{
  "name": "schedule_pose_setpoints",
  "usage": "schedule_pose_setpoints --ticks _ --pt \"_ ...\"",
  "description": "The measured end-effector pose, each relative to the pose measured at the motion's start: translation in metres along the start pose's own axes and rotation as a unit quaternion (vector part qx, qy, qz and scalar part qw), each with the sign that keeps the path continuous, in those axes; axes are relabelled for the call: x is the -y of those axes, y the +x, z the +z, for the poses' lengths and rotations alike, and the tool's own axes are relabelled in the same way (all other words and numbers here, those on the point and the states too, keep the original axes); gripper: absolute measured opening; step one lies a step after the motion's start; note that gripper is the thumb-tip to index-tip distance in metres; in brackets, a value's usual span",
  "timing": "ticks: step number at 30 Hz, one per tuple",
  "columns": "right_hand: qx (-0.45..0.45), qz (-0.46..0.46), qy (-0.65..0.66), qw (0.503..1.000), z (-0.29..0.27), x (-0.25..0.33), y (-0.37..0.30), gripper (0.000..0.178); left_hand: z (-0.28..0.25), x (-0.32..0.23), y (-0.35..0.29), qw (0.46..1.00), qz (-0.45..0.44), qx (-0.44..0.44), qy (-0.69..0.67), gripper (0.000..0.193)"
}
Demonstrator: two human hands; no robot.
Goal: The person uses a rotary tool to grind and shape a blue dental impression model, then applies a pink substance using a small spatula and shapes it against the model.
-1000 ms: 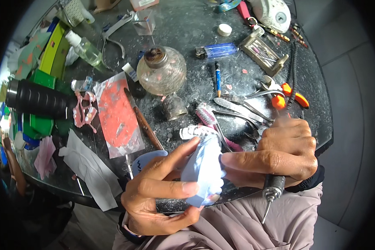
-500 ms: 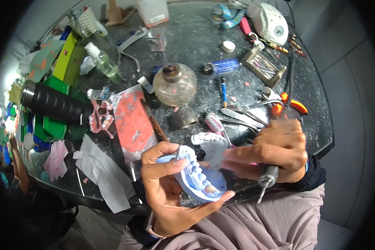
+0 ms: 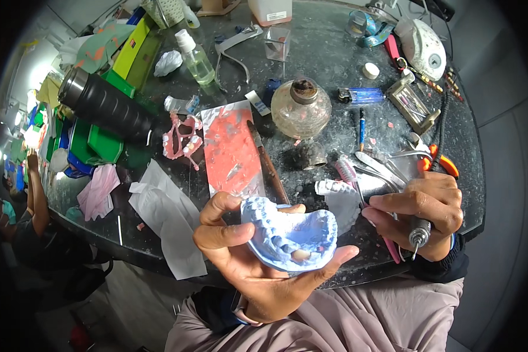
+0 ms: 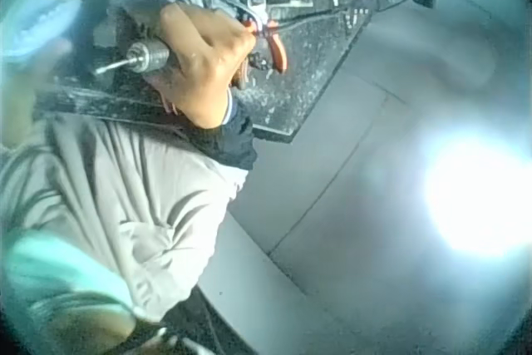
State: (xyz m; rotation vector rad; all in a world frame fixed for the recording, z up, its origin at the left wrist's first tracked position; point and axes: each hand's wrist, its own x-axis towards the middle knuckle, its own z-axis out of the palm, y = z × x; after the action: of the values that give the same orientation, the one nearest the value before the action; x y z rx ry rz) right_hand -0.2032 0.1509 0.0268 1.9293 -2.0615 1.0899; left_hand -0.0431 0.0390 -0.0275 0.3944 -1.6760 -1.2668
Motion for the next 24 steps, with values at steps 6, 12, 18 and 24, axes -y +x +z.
schedule_pose_setpoints --ticks 6,12,18,24 --pt "0.001 -0.007 0.005 1.0 0.001 -0.002 -0.002 0.021 0.005 0.0 0.0 0.998 0.001 -0.056 0.025 0.092" --pt "-0.013 -0.008 -0.017 1.0 0.002 0.0 -0.003 0.022 0.004 0.002 0.001 0.993 -0.006 -0.113 0.031 0.091" --pt "-0.032 -0.026 -0.057 0.998 -0.003 0.008 0.004 0.022 -0.001 -0.001 0.001 0.982 -0.062 -0.179 -0.012 0.088" --pt "-0.045 -0.042 -0.087 0.994 -0.007 0.015 0.006 0.022 -0.001 -0.005 0.005 0.973 -0.02 -0.23 -0.03 0.081"
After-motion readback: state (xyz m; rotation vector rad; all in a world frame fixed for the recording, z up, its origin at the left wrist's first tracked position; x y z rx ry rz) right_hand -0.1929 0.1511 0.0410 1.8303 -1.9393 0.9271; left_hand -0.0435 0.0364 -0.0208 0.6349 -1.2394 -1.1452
